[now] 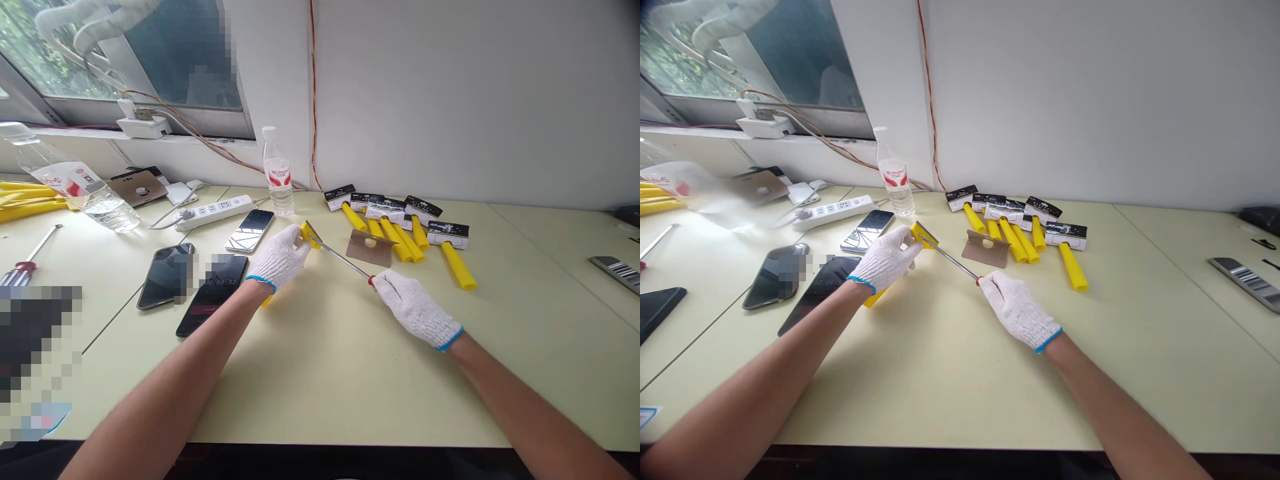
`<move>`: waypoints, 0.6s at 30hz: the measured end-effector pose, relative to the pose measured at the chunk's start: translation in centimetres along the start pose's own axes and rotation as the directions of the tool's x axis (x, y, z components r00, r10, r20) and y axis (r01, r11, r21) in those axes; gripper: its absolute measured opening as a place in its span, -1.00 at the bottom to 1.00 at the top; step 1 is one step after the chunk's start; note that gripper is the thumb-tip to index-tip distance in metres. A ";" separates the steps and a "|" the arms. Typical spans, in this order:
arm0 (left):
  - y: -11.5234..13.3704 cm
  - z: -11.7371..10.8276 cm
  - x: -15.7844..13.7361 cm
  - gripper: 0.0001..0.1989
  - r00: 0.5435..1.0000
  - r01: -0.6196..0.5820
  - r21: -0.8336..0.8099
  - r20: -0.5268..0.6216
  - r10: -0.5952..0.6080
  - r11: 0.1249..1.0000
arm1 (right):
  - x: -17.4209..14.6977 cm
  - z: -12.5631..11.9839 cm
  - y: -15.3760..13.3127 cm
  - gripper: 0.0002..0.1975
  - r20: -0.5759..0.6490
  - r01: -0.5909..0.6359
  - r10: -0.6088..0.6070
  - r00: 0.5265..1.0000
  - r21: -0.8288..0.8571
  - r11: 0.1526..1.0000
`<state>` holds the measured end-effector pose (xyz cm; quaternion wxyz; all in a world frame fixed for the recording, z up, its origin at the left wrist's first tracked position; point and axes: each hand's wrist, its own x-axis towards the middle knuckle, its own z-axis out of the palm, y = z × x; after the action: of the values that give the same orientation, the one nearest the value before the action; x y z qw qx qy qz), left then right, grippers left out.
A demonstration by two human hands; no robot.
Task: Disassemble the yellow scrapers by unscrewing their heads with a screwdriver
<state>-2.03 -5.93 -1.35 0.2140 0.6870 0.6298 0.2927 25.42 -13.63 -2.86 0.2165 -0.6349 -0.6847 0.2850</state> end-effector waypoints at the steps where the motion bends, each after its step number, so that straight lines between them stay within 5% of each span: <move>1: -0.1 0.2 0.0 -0.88 1.000 -0.010 0.014 -0.011 0.010 1.000 | -0.1 -0.1 -0.1 -0.56 0.006 -0.002 0.002 1.000 0.000 1.000; 8: -0.5 1.0 0.1 -0.88 0.973 -0.191 0.188 -0.097 0.212 0.963 | 0.3 -1.9 1.0 -0.52 0.307 -0.169 0.073 0.949 0.300 0.939; 13: 0.0 0.6 -0.1 -0.90 0.976 -0.203 0.146 -0.049 0.212 0.968 | 0.3 -2.6 1.4 -0.54 0.533 -0.447 0.173 0.828 0.442 0.778; 15: 0.0 0.5 -0.2 -0.90 0.975 -0.211 0.124 -0.041 0.217 0.970 | -0.1 -2.5 0.8 -0.50 0.512 -0.377 0.147 0.847 0.380 0.845; 18: -0.2 0.7 -0.1 -0.92 0.972 -0.229 0.089 -0.033 0.233 0.969 | -0.7 -2.2 0.2 -0.54 0.256 -0.177 0.146 0.956 0.105 0.979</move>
<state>-1.72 -5.94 -1.99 0.1353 0.7576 0.5618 0.3036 27.09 -14.09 -1.26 0.1454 -0.6334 -0.6325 0.4214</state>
